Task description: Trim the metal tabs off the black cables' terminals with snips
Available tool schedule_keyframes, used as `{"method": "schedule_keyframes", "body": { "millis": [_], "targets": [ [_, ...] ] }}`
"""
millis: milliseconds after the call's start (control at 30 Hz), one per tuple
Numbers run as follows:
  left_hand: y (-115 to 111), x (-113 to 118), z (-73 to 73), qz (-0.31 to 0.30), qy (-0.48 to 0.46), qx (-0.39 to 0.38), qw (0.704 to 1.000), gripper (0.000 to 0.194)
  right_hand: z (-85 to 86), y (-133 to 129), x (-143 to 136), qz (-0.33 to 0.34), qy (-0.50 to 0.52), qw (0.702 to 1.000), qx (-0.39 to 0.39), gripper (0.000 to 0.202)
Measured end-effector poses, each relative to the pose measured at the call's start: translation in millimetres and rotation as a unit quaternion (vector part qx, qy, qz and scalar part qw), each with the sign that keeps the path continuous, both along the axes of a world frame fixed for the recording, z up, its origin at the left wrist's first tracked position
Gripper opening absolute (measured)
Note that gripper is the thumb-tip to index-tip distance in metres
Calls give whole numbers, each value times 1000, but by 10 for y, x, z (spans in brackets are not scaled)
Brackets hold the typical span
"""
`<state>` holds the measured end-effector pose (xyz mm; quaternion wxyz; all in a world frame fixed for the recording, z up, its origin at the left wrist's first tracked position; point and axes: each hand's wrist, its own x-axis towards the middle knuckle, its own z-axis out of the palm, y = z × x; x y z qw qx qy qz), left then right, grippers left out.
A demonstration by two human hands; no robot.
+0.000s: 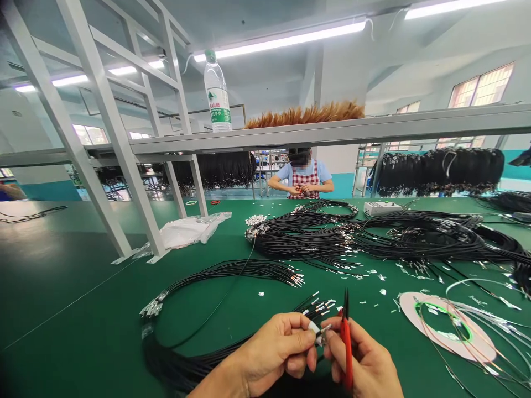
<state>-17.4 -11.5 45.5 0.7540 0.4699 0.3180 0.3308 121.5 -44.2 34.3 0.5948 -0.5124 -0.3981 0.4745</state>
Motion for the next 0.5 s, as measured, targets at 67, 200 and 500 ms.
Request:
{"method": "schedule_keyframes", "body": {
  "millis": [67, 200, 500],
  "targets": [
    [-4, 8, -5, 11, 6, 12, 1000, 42, -7, -1, -1, 0, -1, 1000, 1, 41],
    [-27, 30, -4, 30, 26, 40, 998, 39, -23, 1, 1, -12, -25, 1000, -1, 39],
    [-36, 7, 30, -1, 5, 7, 1000, 35, -32, 2, 46, 30, -9, 999, 4, 36]
  ]
}}
